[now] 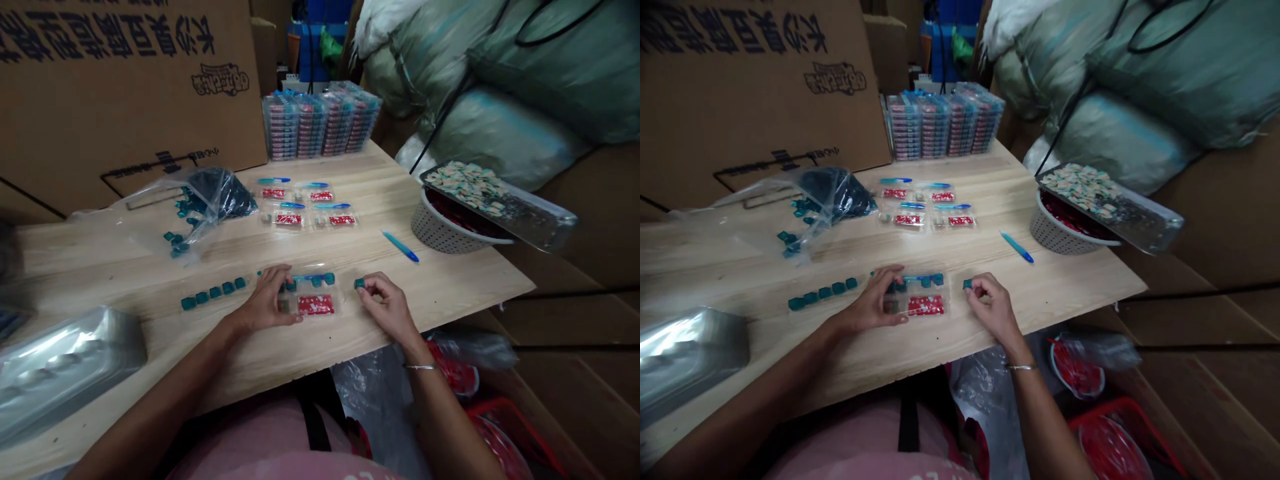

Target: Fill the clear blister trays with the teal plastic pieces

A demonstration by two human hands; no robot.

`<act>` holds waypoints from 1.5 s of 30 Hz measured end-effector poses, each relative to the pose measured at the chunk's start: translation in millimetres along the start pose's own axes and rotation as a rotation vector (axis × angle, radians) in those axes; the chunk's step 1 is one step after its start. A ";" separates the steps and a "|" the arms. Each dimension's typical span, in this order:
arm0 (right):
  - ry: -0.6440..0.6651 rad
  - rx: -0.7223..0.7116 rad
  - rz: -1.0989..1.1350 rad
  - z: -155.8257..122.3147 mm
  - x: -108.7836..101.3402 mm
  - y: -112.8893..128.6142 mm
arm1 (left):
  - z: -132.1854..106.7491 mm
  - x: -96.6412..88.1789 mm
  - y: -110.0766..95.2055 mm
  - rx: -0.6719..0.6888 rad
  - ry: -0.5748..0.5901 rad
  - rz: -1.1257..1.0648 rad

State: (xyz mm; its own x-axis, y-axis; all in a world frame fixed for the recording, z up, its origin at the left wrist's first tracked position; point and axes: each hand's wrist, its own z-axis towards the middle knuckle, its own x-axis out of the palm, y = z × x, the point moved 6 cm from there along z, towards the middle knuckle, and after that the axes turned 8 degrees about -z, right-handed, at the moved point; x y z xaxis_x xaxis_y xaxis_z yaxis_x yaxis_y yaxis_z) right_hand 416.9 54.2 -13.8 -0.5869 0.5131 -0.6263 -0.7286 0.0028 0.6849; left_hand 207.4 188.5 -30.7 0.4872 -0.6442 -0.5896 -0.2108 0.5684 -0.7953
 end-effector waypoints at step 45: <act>0.161 0.000 0.097 -3.2 42.0 20.1 | -10.2 4.2 -13.0 0.150 0.123 0.380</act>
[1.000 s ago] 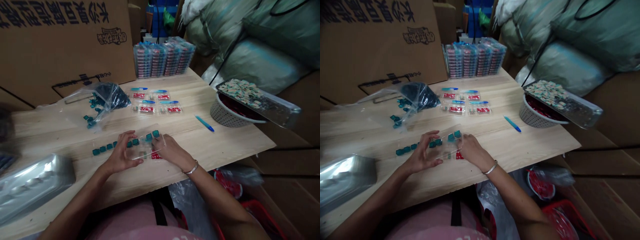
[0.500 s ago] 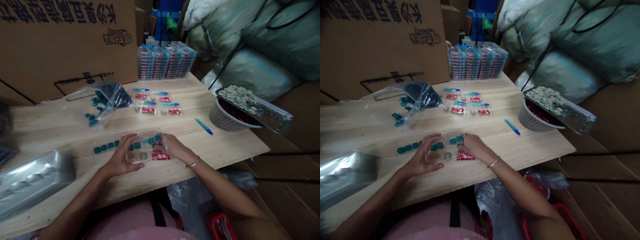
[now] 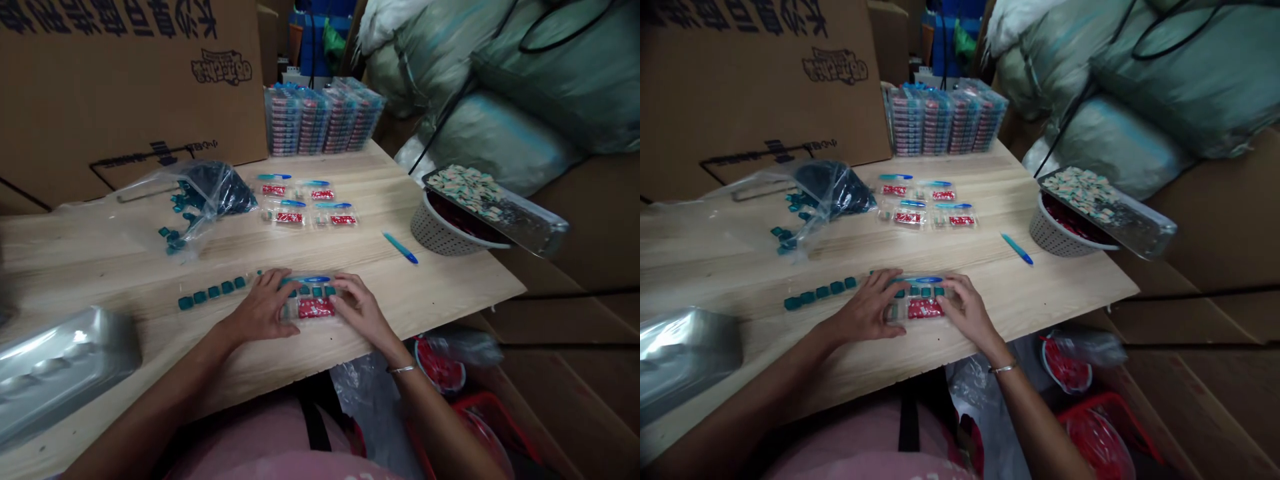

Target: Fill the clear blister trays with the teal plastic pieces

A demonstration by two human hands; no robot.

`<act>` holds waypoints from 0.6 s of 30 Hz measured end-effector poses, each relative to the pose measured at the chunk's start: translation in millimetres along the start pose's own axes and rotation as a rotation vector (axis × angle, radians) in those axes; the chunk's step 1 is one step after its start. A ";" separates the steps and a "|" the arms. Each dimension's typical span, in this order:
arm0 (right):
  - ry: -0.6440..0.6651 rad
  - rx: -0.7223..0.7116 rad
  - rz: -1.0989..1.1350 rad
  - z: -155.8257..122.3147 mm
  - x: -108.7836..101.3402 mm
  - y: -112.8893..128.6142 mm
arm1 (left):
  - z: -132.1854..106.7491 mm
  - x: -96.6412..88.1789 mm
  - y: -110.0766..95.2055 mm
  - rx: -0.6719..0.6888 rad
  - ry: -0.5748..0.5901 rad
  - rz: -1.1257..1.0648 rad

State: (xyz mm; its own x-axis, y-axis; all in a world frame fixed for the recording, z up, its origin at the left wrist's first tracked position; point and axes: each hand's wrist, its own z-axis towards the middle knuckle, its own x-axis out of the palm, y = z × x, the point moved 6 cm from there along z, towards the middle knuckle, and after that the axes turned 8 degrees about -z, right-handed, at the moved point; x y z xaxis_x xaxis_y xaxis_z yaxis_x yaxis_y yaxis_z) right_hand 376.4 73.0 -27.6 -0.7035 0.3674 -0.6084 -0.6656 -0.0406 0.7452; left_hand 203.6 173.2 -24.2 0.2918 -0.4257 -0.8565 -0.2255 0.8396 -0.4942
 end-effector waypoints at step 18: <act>-0.003 -0.061 -0.215 -1.6 16.5 -6.0 | -15.6 17.5 5.6 0.076 0.001 0.122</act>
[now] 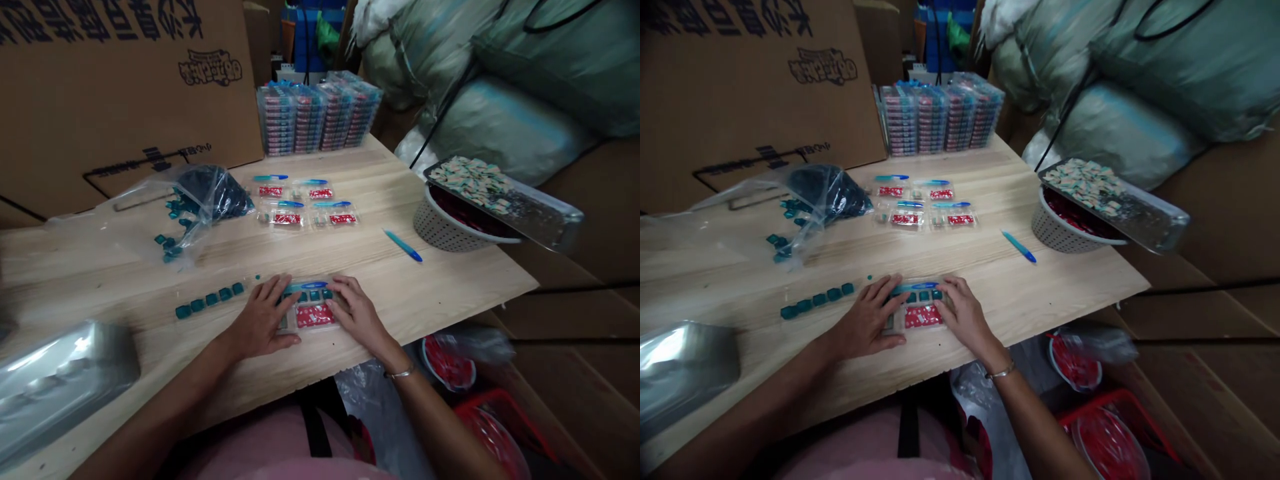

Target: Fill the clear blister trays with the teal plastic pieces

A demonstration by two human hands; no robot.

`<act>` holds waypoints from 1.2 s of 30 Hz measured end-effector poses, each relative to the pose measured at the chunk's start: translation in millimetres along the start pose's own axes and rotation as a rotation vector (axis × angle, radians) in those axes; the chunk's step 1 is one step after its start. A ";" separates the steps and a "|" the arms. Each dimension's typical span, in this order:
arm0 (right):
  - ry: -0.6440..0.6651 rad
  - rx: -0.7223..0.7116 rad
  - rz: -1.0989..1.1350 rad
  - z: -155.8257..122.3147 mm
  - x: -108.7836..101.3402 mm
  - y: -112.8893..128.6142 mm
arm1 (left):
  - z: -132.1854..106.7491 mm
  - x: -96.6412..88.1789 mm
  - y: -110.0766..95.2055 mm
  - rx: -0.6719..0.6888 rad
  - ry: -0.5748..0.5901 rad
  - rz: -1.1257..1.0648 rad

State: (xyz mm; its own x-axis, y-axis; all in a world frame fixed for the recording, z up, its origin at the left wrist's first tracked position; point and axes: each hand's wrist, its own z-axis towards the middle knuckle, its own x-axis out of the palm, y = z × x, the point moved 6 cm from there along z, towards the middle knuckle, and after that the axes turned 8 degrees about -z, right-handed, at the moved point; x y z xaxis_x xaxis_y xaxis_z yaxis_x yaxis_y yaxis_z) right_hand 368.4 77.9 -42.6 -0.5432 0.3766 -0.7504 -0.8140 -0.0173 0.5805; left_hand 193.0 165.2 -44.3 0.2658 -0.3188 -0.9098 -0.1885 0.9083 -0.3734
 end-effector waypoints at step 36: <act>0.321 -0.167 -0.365 28.0 -7.9 -20.4 | -140.6 -32.3 -11.4 -0.469 -0.326 0.204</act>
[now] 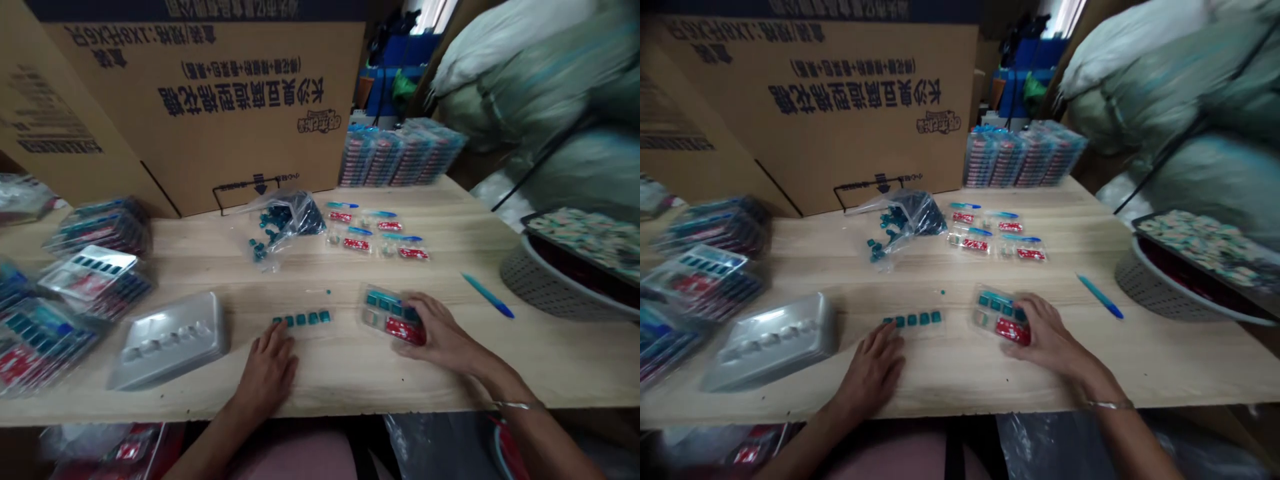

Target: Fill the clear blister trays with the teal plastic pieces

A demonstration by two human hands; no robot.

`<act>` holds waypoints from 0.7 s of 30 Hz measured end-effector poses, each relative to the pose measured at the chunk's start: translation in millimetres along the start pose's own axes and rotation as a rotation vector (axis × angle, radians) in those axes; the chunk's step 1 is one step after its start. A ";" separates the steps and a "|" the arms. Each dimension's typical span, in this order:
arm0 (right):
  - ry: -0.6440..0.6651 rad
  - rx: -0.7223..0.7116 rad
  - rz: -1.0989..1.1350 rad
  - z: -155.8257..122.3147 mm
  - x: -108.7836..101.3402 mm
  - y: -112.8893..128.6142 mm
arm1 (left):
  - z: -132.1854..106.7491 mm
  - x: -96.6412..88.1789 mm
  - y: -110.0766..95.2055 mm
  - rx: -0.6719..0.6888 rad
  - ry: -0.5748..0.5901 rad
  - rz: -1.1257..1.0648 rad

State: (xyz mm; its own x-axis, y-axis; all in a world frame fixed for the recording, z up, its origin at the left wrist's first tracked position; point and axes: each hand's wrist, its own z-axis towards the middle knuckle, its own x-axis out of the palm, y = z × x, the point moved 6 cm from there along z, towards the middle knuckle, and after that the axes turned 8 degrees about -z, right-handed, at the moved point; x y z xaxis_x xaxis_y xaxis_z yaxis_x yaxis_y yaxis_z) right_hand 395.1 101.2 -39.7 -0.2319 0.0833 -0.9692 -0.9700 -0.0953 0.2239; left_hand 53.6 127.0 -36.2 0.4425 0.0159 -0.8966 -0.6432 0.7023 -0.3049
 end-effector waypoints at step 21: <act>0.130 -0.367 0.001 91.4 28.0 150.0 | -70.8 -27.6 -0.1 0.177 0.110 -0.100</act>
State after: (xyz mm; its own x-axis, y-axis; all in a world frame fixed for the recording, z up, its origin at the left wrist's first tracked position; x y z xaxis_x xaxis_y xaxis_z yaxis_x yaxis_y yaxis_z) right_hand 236.4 179.9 -23.8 -0.1985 -0.0409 -0.9792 -0.8734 -0.4459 0.1957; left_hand -2.8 76.1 -34.1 0.4215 -0.1312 -0.8973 -0.4753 0.8107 -0.3419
